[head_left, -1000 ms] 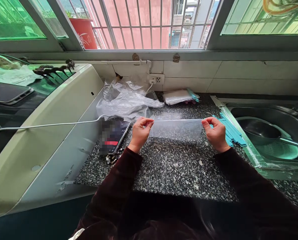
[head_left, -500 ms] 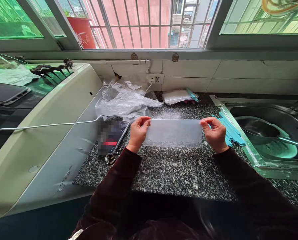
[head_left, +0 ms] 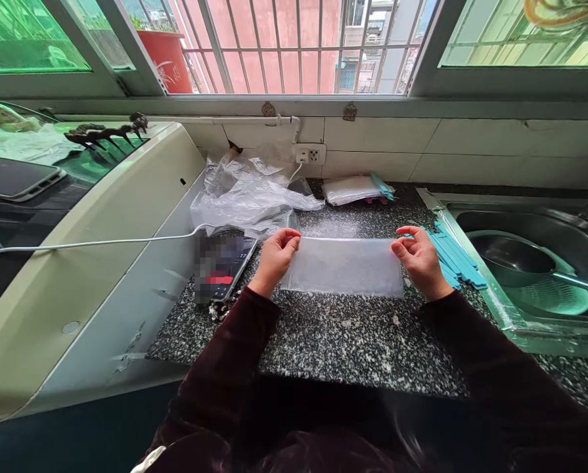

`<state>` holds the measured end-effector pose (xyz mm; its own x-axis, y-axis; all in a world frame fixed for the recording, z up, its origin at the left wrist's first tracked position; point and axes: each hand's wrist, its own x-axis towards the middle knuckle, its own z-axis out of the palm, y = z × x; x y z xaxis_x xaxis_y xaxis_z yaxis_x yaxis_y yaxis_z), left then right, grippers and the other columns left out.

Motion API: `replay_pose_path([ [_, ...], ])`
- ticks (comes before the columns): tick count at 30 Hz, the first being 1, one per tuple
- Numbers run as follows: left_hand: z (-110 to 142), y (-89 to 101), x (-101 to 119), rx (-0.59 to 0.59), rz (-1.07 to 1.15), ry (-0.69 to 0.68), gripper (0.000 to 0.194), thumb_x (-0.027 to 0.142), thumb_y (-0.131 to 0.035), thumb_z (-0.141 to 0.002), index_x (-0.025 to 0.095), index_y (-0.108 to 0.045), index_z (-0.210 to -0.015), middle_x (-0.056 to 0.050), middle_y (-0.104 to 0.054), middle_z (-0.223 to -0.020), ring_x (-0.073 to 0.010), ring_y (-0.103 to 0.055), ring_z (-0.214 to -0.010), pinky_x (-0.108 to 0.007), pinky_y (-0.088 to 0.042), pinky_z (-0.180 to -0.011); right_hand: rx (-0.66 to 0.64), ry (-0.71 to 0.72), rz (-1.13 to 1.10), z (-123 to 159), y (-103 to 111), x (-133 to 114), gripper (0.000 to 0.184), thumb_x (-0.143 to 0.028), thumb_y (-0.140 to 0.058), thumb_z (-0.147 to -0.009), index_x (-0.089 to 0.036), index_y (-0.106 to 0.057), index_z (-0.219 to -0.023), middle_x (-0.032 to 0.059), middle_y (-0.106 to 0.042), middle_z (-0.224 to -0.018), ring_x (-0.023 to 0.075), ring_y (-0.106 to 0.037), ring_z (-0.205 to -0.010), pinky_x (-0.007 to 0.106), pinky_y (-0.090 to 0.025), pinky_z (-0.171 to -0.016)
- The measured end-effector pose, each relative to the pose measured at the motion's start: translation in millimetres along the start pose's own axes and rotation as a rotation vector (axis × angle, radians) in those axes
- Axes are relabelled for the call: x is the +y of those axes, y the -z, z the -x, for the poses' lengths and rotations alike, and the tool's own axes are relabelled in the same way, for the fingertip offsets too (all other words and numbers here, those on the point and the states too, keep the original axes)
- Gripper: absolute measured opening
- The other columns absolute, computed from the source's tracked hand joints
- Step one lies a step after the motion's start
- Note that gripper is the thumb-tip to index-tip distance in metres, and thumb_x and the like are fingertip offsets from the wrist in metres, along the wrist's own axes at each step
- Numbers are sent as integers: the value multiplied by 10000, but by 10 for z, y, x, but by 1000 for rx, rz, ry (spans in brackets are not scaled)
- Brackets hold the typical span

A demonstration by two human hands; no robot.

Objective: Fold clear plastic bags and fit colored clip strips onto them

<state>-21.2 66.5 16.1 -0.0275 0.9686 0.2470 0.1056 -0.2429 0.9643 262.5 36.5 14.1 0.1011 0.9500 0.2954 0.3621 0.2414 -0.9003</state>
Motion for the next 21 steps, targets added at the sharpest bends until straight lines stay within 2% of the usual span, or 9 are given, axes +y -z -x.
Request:
replay_pose_path([
  [3, 2, 6, 20, -22, -12, 30, 44, 177, -563, -715, 159, -602, -709, 13, -561, -609, -105, -488, -574, -215, -381, -541, -49, -25, 39, -11, -3, -10, 520, -605, -651, -661, -190, -573, -964, -20, -568, -615, 124, -508, -543, 257, -404, -504],
  [6, 6, 3, 17, -61, -49, 46, 58, 188, -563, -709, 157, -611, -708, 7, -577, -615, -110, -499, -573, -222, -386, -542, -116, -10, 122, -17, -6, -30, 435, -595, -649, -656, -180, -635, -787, 29, -635, -669, 144, -547, -600, 283, -441, -550],
  [9, 6, 4, -4, -87, -89, 34, 78, 218, -568, -707, 161, -622, -709, 7, -581, -613, -111, -489, -562, -224, -378, -535, -244, -19, 196, -29, 8, -46, 411, -584, -636, -659, -174, -651, -685, 43, -660, -668, 149, -554, -604, 288, -445, -562],
  [16, 8, 17, -30, -196, -127, 48, 106, 233, -583, -693, 160, -645, -739, -20, -646, -698, -136, -554, -635, -254, -427, -615, -579, -97, 273, -38, 23, -36, 339, -497, -612, -687, -173, -686, -752, 40, -691, -723, 154, -586, -653, 273, -441, -580],
  [21, 3, 20, -59, -232, -137, 39, 102, 220, -591, -692, 163, -661, -738, -21, -671, -694, -136, -572, -627, -246, -436, -589, -744, -67, 335, -14, -12, -59, 335, -477, -549, -728, -159, -643, -677, 28, -644, -667, 134, -537, -618, 261, -406, -570],
])
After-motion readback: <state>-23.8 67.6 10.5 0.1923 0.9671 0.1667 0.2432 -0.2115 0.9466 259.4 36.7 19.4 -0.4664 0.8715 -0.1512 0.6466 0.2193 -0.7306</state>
